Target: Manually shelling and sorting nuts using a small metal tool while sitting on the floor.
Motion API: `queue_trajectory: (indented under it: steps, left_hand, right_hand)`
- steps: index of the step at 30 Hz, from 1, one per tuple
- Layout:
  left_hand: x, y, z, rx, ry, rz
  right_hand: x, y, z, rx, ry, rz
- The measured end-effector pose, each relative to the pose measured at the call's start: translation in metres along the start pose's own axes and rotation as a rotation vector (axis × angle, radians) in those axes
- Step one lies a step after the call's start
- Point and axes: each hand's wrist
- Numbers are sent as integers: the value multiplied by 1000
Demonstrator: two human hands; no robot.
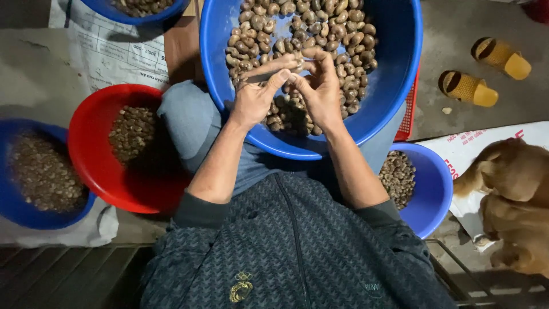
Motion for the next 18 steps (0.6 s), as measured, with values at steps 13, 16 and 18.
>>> queue_trajectory:
  steps: [13,16,18]
  left_hand:
    - [-5,2,-3,-96,59,-138]
    - [-2,0,-1,-90,1,-48]
    - [-5,1,-2,-35,-17,-33]
  right_hand:
    - [2,10,6,-208,-145,361]
    - [3,9,6,-226,-143,395]
    - [4,9,7,-241,-130,366]
Point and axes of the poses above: each hand's wrist, its own z-axis away from the middle knuckle, its own y-axis out of the palm, x = y × z, and after that the axes turned 15 degrees about y, right-handed
